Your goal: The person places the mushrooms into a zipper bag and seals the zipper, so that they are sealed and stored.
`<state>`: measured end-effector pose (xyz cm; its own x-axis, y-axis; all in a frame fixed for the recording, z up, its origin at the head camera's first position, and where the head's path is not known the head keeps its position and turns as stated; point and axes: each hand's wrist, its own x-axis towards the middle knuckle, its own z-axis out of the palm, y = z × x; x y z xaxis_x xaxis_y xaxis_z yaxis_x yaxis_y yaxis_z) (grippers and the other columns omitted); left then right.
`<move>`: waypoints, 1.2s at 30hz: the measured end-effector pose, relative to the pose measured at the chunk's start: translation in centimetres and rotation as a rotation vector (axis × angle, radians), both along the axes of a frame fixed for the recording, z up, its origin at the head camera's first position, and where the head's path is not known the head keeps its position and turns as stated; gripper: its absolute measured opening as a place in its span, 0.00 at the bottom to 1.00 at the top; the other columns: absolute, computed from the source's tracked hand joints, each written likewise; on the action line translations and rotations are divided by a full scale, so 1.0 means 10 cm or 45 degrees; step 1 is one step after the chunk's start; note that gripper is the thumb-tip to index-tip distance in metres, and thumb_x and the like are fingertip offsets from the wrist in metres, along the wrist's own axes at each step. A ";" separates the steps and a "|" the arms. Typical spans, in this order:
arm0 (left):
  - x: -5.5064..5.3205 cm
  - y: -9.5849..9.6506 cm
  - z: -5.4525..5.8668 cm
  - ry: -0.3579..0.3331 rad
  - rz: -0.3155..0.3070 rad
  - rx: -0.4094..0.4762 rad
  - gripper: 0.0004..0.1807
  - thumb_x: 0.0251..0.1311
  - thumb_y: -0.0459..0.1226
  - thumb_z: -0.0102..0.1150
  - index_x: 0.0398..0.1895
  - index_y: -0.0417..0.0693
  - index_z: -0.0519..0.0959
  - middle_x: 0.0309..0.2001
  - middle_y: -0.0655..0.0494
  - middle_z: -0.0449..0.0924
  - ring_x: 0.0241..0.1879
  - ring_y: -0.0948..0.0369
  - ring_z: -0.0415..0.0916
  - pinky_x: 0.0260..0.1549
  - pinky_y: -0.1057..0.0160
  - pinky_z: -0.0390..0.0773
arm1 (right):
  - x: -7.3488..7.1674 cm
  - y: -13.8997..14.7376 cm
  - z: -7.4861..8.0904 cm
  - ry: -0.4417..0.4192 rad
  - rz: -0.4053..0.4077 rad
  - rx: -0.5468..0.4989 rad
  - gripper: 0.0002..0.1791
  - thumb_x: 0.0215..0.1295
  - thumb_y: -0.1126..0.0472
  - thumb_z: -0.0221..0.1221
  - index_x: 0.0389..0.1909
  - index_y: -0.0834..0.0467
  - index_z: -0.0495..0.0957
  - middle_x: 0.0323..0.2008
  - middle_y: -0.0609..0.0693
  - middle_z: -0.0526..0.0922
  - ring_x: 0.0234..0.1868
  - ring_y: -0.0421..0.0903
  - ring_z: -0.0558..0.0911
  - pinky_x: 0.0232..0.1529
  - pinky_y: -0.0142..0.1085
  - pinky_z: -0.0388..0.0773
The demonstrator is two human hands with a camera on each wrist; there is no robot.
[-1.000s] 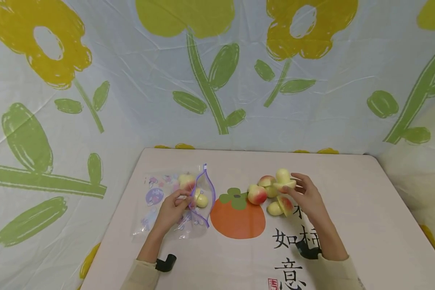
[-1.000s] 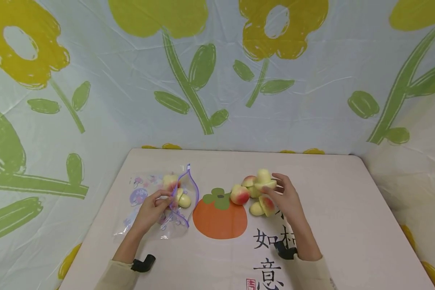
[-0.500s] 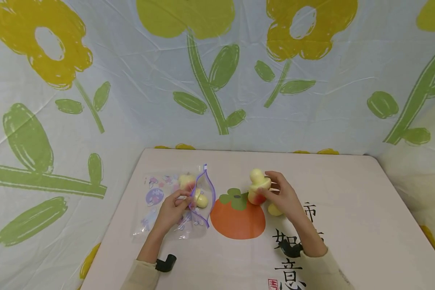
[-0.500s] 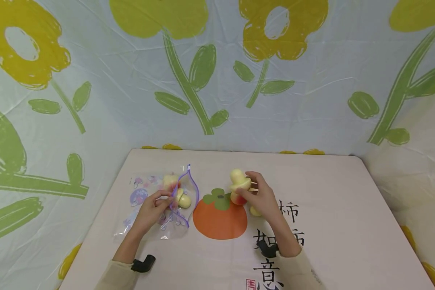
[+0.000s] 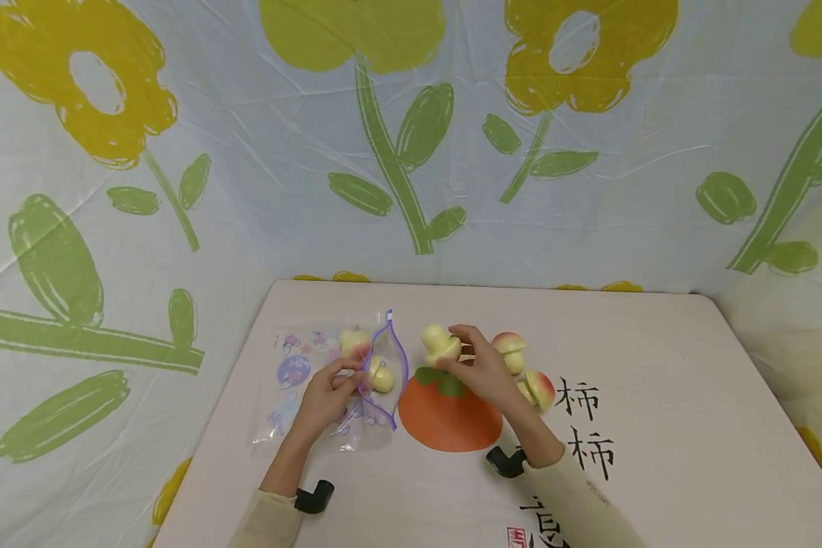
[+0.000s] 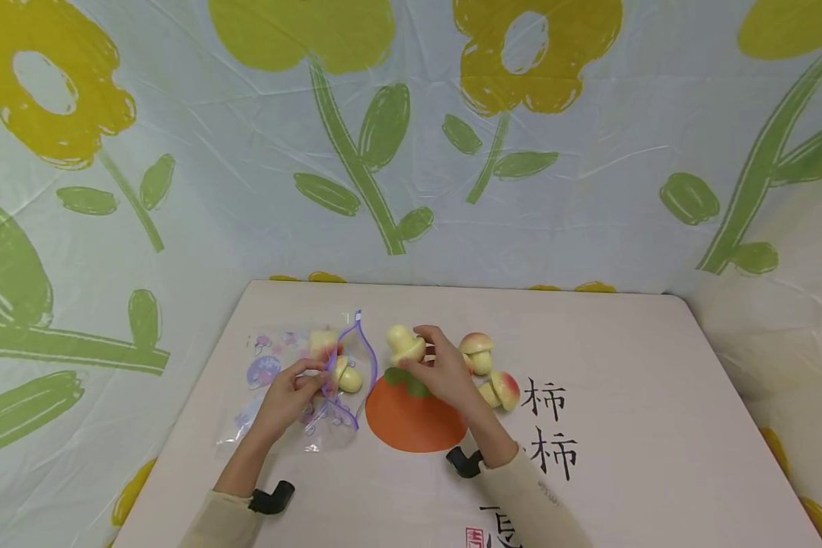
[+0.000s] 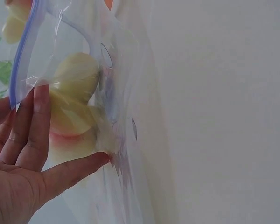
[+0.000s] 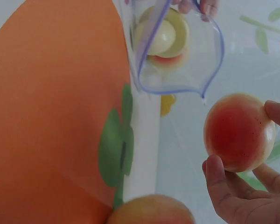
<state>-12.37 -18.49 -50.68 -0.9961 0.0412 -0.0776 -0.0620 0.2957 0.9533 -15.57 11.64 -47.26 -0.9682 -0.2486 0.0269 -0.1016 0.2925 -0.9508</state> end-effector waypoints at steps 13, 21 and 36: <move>-0.01 0.01 0.02 -0.002 0.000 -0.004 0.06 0.70 0.37 0.60 0.46 0.49 0.81 0.31 0.50 0.88 0.31 0.51 0.86 0.10 0.70 0.61 | -0.12 -0.50 -0.32 0.030 0.100 0.088 0.34 0.61 0.58 0.71 0.65 0.62 0.69 0.61 0.60 0.76 0.51 0.55 0.81 0.49 0.47 0.79; 0.00 0.00 0.01 0.008 0.001 0.012 0.07 0.70 0.39 0.61 0.46 0.47 0.81 0.31 0.47 0.87 0.30 0.45 0.84 0.10 0.70 0.61 | -0.13 -0.61 -0.35 0.085 0.130 0.123 0.33 0.61 0.61 0.69 0.65 0.65 0.68 0.59 0.64 0.76 0.51 0.59 0.80 0.51 0.50 0.79; 0.00 -0.01 0.00 -0.005 0.032 -0.021 0.08 0.69 0.39 0.62 0.46 0.49 0.82 0.28 0.51 0.86 0.18 0.51 0.74 0.10 0.69 0.64 | -0.12 -0.75 -0.45 0.169 0.047 0.073 0.21 0.65 0.67 0.65 0.57 0.67 0.73 0.50 0.62 0.76 0.49 0.58 0.81 0.50 0.46 0.81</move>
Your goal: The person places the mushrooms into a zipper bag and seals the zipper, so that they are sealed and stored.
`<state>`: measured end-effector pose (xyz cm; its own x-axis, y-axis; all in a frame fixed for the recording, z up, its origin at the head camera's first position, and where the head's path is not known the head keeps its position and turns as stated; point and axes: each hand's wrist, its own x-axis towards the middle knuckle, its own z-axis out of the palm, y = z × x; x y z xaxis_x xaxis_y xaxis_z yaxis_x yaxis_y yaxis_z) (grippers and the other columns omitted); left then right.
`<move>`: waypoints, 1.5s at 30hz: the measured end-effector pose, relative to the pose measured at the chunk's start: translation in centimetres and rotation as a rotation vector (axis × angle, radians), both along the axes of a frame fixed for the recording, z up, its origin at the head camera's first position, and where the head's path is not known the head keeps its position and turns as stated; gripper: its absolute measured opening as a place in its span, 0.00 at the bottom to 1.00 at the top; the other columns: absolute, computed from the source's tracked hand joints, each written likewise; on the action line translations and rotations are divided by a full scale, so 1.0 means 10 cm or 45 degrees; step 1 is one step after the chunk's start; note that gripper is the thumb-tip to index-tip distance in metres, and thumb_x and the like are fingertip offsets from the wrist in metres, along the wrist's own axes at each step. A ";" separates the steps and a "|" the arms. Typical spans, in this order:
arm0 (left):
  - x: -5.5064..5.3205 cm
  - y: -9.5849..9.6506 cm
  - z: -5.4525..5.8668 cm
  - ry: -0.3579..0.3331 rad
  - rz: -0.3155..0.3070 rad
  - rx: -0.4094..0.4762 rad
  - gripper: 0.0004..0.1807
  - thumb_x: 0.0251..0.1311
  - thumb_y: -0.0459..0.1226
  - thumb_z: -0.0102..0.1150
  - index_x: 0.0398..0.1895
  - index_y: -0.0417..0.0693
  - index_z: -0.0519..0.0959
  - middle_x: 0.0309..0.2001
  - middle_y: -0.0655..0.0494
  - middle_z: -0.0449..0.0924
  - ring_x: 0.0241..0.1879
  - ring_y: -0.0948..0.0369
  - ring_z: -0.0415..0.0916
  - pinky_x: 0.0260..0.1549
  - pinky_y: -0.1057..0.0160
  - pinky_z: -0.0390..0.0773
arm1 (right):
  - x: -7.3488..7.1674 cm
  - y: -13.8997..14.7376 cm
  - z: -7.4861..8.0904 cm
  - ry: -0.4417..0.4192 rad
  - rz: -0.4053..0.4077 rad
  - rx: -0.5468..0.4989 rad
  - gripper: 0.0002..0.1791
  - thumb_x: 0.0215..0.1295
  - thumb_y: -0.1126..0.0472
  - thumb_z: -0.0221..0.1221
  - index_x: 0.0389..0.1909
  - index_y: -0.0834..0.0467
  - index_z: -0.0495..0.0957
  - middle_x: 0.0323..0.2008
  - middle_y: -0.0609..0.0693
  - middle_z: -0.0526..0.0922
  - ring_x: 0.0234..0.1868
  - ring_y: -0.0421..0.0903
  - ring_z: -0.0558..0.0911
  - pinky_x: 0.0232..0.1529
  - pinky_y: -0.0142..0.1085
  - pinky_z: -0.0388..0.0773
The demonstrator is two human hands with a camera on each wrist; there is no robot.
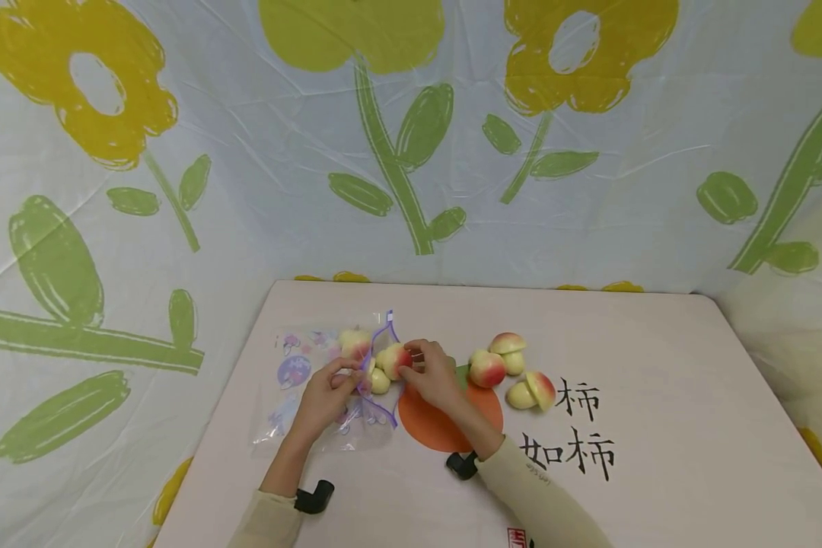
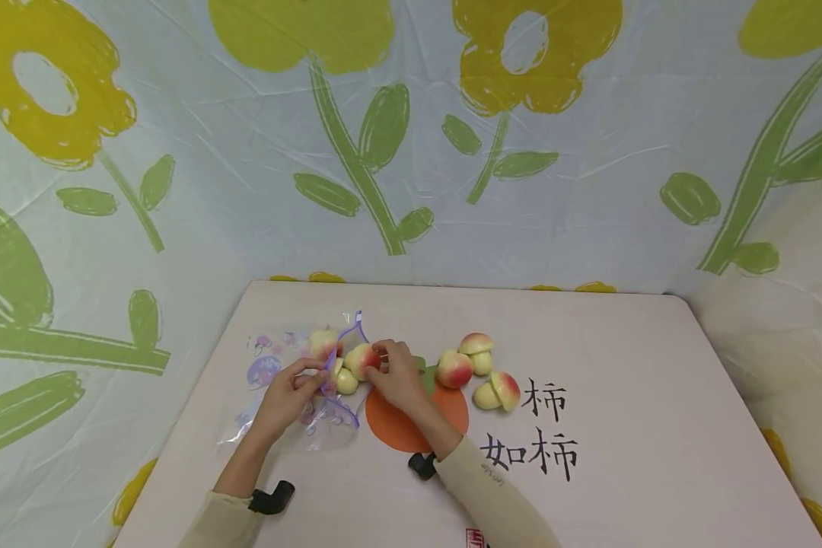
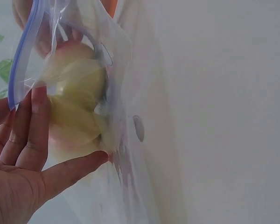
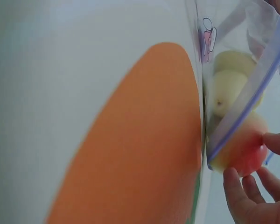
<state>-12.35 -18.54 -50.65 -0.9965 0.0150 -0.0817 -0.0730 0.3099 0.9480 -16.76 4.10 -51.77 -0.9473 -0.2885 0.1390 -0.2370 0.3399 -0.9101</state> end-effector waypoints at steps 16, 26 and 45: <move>0.02 0.01 0.08 0.042 0.036 -0.023 0.07 0.67 0.35 0.62 0.46 0.47 0.83 0.36 0.52 0.88 0.34 0.58 0.84 0.19 0.68 0.71 | 0.07 -0.06 0.00 -0.053 0.023 -0.074 0.19 0.69 0.71 0.59 0.59 0.67 0.72 0.53 0.60 0.80 0.53 0.57 0.81 0.51 0.46 0.79; 0.04 0.02 0.12 0.048 0.027 -0.048 0.07 0.68 0.36 0.63 0.46 0.46 0.83 0.36 0.52 0.87 0.37 0.58 0.85 0.37 0.55 0.82 | 0.14 -0.15 -0.05 -0.071 0.030 -0.162 0.21 0.68 0.72 0.58 0.61 0.68 0.70 0.56 0.62 0.79 0.54 0.58 0.80 0.50 0.43 0.80; 0.00 0.10 0.11 -0.001 0.021 0.037 0.09 0.67 0.38 0.64 0.46 0.44 0.83 0.37 0.47 0.88 0.32 0.49 0.85 0.16 0.69 0.65 | 0.12 -0.19 -0.02 -0.279 0.099 -0.461 0.22 0.71 0.79 0.48 0.65 0.73 0.63 0.57 0.75 0.74 0.58 0.70 0.76 0.57 0.51 0.75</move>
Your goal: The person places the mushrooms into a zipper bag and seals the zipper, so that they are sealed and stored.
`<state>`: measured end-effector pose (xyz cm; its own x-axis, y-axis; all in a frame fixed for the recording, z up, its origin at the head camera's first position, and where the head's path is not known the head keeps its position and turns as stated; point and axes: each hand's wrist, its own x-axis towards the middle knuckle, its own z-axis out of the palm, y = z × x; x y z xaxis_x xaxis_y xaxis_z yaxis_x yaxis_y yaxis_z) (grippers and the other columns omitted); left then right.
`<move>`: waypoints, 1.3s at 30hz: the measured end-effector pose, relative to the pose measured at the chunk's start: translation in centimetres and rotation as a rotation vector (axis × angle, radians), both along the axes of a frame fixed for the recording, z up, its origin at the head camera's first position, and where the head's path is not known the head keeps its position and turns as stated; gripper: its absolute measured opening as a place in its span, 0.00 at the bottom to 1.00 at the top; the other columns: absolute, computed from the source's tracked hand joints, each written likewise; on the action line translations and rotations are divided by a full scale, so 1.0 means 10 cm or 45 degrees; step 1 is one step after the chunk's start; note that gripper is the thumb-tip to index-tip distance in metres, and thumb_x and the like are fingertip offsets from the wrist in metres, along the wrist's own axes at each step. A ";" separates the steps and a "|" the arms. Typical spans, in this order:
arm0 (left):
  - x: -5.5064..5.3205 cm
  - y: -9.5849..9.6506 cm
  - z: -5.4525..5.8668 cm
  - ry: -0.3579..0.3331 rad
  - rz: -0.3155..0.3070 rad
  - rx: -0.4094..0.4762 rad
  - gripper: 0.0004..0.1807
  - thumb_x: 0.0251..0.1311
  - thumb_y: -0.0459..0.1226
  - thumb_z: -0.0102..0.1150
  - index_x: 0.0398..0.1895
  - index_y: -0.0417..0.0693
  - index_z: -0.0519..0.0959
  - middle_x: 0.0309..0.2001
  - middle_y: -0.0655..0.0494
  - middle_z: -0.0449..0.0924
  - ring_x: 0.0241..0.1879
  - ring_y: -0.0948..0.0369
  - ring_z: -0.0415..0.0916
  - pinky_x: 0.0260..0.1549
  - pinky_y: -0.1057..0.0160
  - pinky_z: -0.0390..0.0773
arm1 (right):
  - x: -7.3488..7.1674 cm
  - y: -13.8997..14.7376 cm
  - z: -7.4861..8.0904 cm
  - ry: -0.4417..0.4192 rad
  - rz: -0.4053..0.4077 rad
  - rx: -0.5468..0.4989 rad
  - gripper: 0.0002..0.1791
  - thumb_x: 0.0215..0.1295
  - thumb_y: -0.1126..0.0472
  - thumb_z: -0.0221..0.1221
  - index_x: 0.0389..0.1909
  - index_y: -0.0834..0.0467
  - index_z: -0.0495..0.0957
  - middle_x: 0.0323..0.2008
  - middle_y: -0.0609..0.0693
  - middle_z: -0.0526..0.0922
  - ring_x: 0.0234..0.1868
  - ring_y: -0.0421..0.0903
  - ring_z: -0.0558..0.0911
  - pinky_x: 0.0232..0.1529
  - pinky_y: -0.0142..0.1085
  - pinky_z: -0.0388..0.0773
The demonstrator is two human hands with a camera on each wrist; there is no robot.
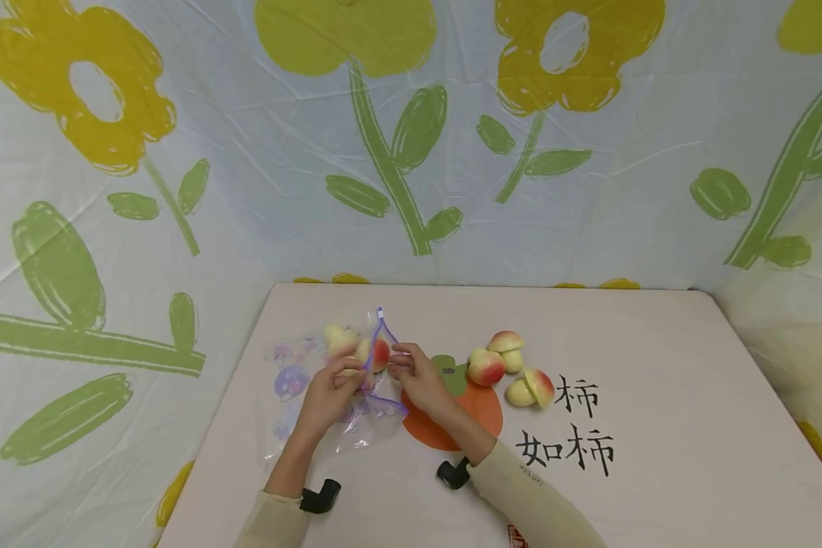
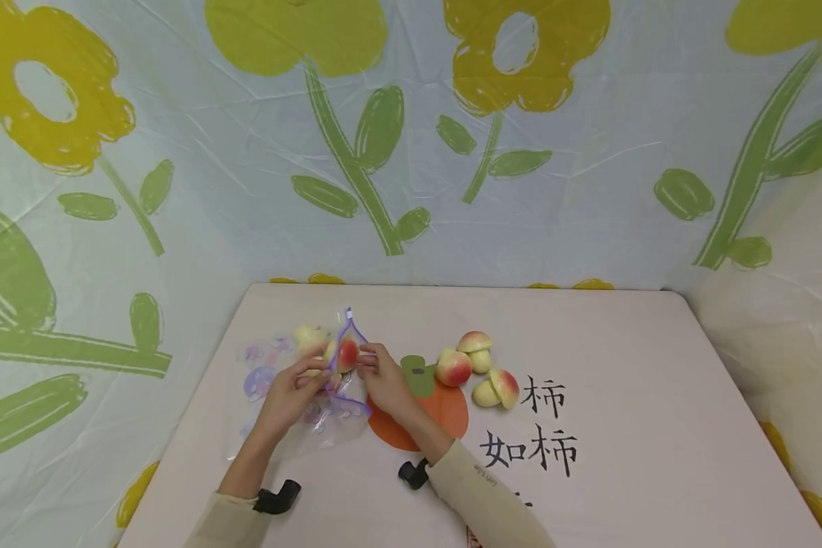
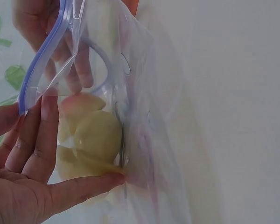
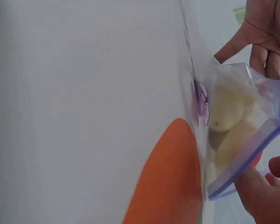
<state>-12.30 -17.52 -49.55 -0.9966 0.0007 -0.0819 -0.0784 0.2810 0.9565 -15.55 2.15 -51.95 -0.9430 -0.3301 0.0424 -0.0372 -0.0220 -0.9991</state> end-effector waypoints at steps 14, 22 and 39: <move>0.00 -0.04 -0.03 0.013 -0.032 -0.010 0.12 0.66 0.40 0.65 0.49 0.44 0.83 0.40 0.45 0.87 0.34 0.53 0.85 0.20 0.67 0.69 | 0.08 0.15 0.13 -0.028 0.017 -0.008 0.22 0.73 0.78 0.47 0.66 0.75 0.60 0.59 0.78 0.71 0.60 0.73 0.72 0.59 0.54 0.73; 0.00 -0.07 -0.05 -0.008 -0.037 -0.042 0.10 0.66 0.39 0.65 0.47 0.47 0.83 0.33 0.52 0.88 0.35 0.58 0.85 0.23 0.67 0.72 | 0.20 0.34 0.39 0.053 -0.069 0.089 0.21 0.71 0.76 0.51 0.64 0.72 0.65 0.57 0.75 0.74 0.59 0.71 0.74 0.59 0.55 0.72; 0.00 -0.10 -0.08 0.012 -0.055 0.001 0.08 0.66 0.38 0.64 0.45 0.46 0.83 0.36 0.51 0.87 0.37 0.57 0.85 0.32 0.63 0.78 | 0.28 0.96 0.44 0.170 -0.135 0.208 0.23 0.73 0.61 0.59 0.67 0.55 0.69 0.59 0.55 0.78 0.59 0.56 0.77 0.58 0.48 0.74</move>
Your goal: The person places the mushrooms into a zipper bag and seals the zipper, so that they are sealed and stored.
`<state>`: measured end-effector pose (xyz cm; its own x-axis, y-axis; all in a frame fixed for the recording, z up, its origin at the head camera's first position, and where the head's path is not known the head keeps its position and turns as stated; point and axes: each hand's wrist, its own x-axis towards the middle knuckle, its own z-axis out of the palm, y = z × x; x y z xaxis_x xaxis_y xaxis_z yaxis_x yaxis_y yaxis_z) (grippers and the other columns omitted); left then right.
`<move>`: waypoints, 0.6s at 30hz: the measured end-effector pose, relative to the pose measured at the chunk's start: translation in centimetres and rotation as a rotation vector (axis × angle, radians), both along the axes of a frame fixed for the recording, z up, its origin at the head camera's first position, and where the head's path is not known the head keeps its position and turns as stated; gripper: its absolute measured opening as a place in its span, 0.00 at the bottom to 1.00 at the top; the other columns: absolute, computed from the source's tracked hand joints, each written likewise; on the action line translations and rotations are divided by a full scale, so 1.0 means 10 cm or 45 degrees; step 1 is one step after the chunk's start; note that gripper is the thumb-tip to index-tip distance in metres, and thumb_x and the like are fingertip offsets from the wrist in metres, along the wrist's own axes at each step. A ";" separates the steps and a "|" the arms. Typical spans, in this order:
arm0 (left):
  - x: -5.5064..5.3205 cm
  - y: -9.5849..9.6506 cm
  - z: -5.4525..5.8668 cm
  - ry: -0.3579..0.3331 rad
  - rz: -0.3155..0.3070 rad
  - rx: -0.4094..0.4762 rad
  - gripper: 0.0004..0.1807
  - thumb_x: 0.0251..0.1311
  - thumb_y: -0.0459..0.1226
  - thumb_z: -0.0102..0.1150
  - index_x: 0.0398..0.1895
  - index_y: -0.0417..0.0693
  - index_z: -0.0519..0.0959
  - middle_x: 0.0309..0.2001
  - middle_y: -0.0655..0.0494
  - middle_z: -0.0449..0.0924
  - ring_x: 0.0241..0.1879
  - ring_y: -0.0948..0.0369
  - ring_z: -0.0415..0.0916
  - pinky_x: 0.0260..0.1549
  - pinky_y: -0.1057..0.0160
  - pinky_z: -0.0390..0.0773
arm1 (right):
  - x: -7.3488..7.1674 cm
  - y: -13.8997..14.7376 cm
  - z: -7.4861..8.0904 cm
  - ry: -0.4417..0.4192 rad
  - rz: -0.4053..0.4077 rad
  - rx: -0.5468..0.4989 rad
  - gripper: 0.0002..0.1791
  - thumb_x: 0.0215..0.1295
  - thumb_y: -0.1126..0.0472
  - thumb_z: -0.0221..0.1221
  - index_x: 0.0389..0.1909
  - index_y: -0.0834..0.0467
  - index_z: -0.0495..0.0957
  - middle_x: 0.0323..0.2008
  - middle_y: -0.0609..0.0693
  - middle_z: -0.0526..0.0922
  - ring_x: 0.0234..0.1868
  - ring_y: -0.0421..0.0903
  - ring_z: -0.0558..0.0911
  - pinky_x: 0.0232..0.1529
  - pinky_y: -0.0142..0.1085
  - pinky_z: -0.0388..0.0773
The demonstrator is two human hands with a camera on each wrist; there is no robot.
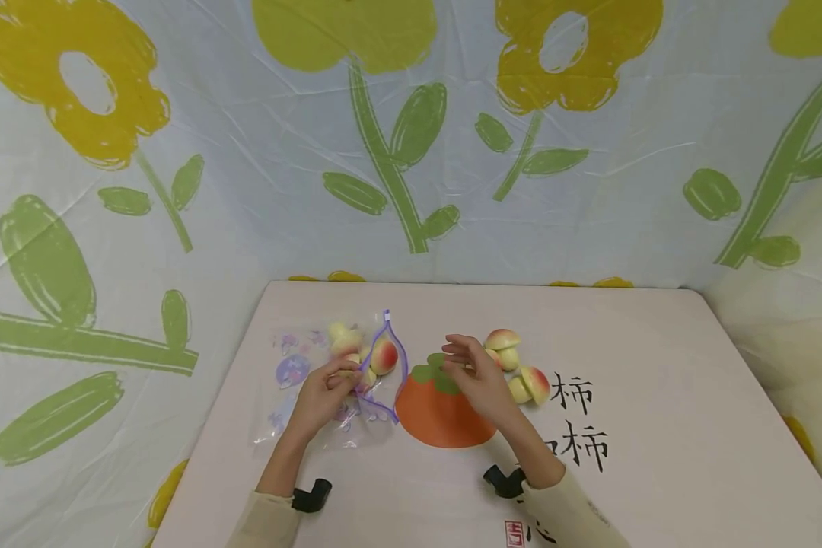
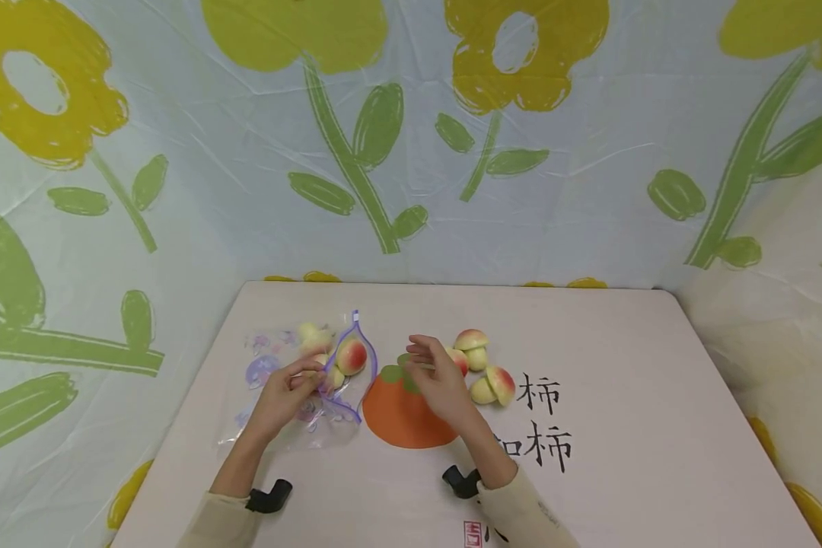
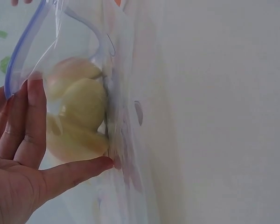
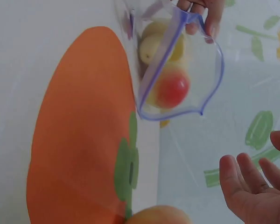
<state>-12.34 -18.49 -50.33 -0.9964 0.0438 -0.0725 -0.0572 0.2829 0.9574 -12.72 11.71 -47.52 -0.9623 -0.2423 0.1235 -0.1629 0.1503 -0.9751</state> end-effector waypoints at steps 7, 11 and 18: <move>-0.01 0.00 -0.02 -0.014 -0.002 0.028 0.09 0.67 0.39 0.64 0.46 0.45 0.83 0.36 0.50 0.88 0.38 0.55 0.86 0.36 0.56 0.81 | 0.05 0.24 0.09 0.102 -0.091 0.065 0.22 0.73 0.64 0.59 0.66 0.56 0.70 0.58 0.56 0.78 0.58 0.55 0.78 0.58 0.38 0.75; -0.01 0.02 0.00 -0.021 0.005 0.023 0.09 0.67 0.38 0.64 0.46 0.44 0.82 0.36 0.50 0.88 0.38 0.55 0.86 0.36 0.56 0.81 | 0.08 0.40 0.15 0.125 -0.148 0.092 0.23 0.72 0.65 0.60 0.66 0.57 0.69 0.58 0.58 0.77 0.59 0.55 0.78 0.56 0.30 0.74; 0.00 0.04 0.08 -0.043 0.013 0.004 0.10 0.68 0.38 0.63 0.47 0.44 0.82 0.36 0.48 0.88 0.38 0.55 0.86 0.31 0.60 0.79 | 0.10 0.66 0.16 0.156 -0.203 0.140 0.23 0.72 0.65 0.60 0.65 0.59 0.69 0.58 0.59 0.77 0.58 0.55 0.77 0.53 0.25 0.73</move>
<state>-12.30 -18.13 -49.56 -0.9938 0.0340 -0.1061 -0.0925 0.2792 0.9558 -11.74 18.30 -45.91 -0.9690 -0.1071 0.2229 -0.2448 0.2881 -0.9258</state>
